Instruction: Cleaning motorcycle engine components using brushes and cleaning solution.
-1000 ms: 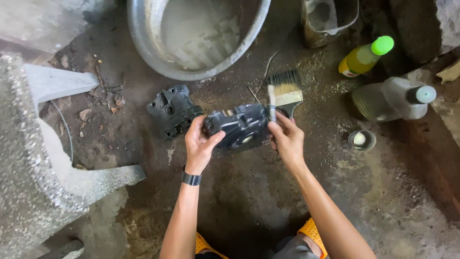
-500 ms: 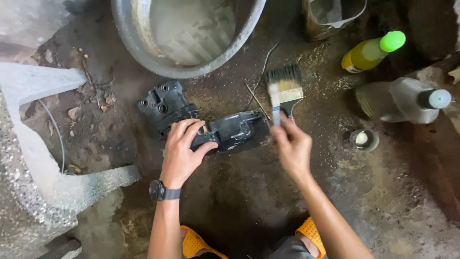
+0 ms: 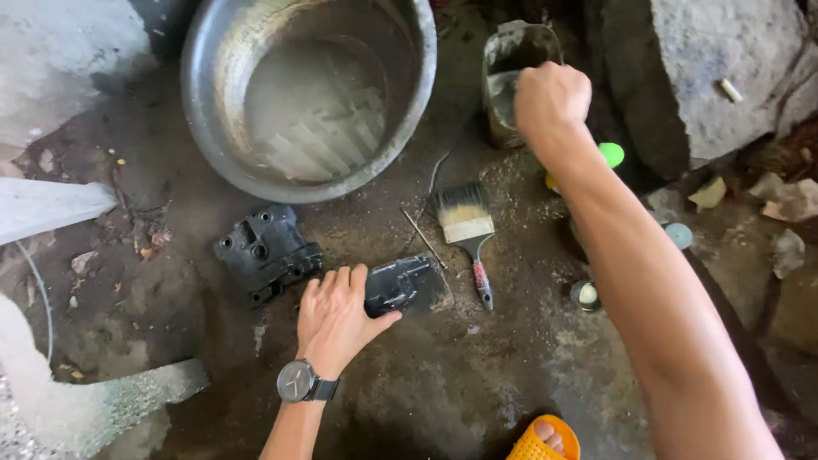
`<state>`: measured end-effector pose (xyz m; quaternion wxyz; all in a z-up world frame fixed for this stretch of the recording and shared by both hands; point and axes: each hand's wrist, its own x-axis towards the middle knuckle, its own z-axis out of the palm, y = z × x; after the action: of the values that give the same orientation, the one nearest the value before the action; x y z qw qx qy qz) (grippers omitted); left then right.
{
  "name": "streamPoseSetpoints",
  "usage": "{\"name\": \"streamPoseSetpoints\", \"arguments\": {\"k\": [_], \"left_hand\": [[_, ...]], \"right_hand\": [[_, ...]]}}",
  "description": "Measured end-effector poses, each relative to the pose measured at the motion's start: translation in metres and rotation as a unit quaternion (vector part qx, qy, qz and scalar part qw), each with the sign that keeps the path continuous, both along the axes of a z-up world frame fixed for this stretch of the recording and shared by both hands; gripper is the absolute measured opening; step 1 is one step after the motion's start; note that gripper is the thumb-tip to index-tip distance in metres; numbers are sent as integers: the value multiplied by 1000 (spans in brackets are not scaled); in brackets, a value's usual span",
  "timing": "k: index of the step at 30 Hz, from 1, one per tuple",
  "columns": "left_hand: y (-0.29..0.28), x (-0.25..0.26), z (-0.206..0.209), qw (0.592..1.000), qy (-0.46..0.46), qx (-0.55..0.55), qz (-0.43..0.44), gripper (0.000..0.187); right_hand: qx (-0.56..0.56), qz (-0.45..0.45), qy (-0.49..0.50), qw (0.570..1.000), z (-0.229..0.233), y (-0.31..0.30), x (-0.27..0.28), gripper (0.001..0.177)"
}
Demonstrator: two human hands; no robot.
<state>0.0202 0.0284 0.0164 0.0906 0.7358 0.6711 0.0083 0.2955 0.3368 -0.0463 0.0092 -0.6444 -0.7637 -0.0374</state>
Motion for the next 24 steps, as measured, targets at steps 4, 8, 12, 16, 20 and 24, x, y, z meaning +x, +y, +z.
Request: {"name": "streamPoseSetpoints", "arguments": {"k": [4,8,12,16,20,24], "left_hand": [[1,1,0,999,5,-40,17,71],[-3,-1,-2,1000,2,2,6,82],[-5,3,1,1000,1,23,4,86],[-7,7,2,1000,6,8,10,88],[-9,10,4,999,13,2,39,89],[-9,7,3,999,8,18,27,88]], "right_hand": [[-34,27,-84,996,-51,40,-21,11],[-19,31,-103,994,-75,57,8,17],[109,158,91,977,92,-83,27,11],[-199,124,249,940,97,-242,18,30],[-193,90,471,856,42,-326,-16,33],[-217,134,355,900,46,-319,-28,46]]}}
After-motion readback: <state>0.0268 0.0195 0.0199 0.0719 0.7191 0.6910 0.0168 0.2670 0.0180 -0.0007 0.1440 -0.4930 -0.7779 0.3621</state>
